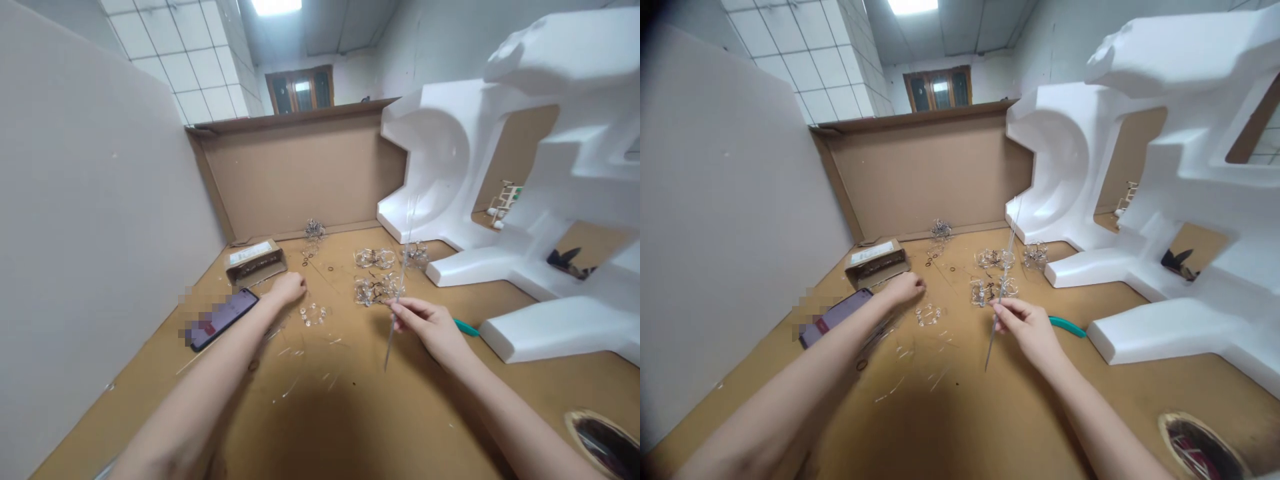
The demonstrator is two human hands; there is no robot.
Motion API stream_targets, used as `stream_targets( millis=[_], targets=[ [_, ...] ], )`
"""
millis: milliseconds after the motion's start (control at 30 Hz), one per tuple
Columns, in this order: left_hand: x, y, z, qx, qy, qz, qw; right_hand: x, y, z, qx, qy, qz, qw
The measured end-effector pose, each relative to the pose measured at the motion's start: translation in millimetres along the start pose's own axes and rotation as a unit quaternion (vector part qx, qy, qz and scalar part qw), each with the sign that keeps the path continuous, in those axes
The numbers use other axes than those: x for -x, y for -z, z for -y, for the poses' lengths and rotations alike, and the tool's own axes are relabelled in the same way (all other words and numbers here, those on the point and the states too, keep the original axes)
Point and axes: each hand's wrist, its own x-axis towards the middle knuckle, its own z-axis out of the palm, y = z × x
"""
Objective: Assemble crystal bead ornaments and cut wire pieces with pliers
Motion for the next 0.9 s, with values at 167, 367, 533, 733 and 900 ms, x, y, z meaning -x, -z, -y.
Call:
stream_targets(
  millis=[167, 367, 533, 733, 900],
  targets=[
    [-31.9, 1.2, -24.8, -0.030, 0.024, -0.003, 0.999, -1.4, -1.5, -0.9, 0.006, 0.002, -0.003, 1.000],
    [-49.3, 1.4, -34.5, -0.031, 0.038, 0.040, 0.998, -2.8, -0.6, -1.9, 0.013, 0.001, -0.010, 1.000],
    [-45.8, -0.5, -24.8, -0.015, 0.031, 0.069, 0.997, -2.1, -0.8, -0.5, 0.011, 0.004, -0.005, 1.000],
    [-36.7, 4.1, -13.2, -0.011, 0.016, 0.054, 0.998, -2.6, -4.1, -4.5, 0.006, 0.025, 0.006, 1.000],
    [-34.1, 5.4, -25.3, -0.015, 0.019, 0.035, 0.999, -4.7, -5.1, -10.3, 0.007, 0.033, 0.008, 0.999]
  ],
)
